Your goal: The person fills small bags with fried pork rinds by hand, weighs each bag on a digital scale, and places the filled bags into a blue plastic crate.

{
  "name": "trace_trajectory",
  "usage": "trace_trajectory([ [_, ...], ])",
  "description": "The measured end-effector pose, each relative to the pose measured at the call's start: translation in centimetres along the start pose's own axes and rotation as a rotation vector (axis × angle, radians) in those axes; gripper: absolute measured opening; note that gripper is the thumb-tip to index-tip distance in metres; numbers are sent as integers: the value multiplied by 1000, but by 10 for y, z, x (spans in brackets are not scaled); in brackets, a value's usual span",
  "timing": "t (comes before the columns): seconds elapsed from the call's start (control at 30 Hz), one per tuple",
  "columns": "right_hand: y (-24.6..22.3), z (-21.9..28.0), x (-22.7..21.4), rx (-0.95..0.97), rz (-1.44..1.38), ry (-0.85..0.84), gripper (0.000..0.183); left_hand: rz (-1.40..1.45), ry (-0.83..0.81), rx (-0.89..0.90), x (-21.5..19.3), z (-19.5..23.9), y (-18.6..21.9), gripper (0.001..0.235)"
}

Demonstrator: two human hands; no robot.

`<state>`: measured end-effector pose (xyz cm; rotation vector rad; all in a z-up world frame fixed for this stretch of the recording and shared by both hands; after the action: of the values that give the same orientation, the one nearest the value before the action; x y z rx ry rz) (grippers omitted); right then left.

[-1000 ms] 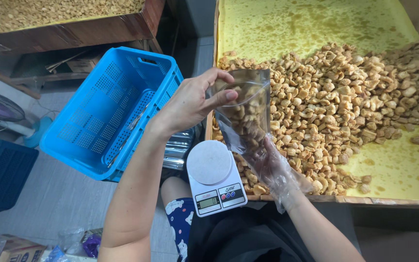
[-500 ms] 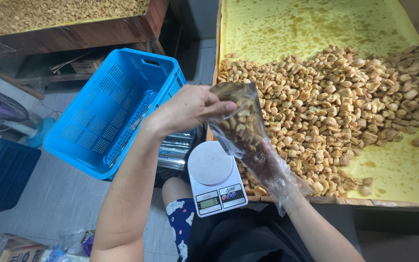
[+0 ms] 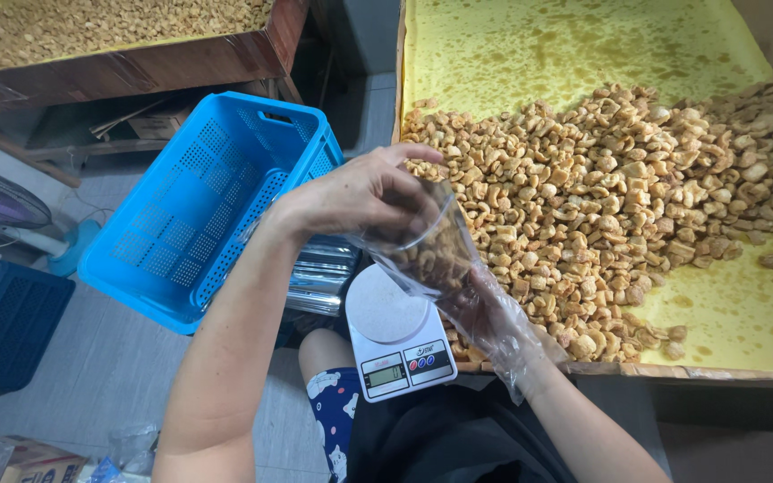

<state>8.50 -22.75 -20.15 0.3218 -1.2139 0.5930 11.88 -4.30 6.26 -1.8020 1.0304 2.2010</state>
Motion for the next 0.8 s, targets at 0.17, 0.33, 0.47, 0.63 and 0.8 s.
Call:
trace_trajectory([
  [0.17, 4, 5, 5, 20, 13, 15, 57, -196, 71, -32, 7, -2, -3, 27],
  [0.33, 8, 5, 13, 43, -45, 6, 53, -11, 162, -29, 1, 0, -10, 24],
  [0.47, 12, 4, 7, 61, -116, 63, 52, 577, 113, -392, -5, 22, -25, 38],
  [0.63, 21, -1, 2, 98, -83, 1, 52, -178, 340, 3, 3, 22, -5, 41],
  [0.8, 31, 12, 9, 151, 29, 40, 54, -48, 328, -328, 14, 22, -5, 31],
])
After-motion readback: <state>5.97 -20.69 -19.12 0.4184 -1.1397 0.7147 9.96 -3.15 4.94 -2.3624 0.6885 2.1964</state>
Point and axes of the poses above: each hand's wrist, its own z-axis away from the middle knuckle, its own x-axis out of the palm, y = z × x, the point moved 3 cm from there along -z, towards the middle knuckle, and after that the axes turned 15 degrees about -z, right-handed, at the moved point
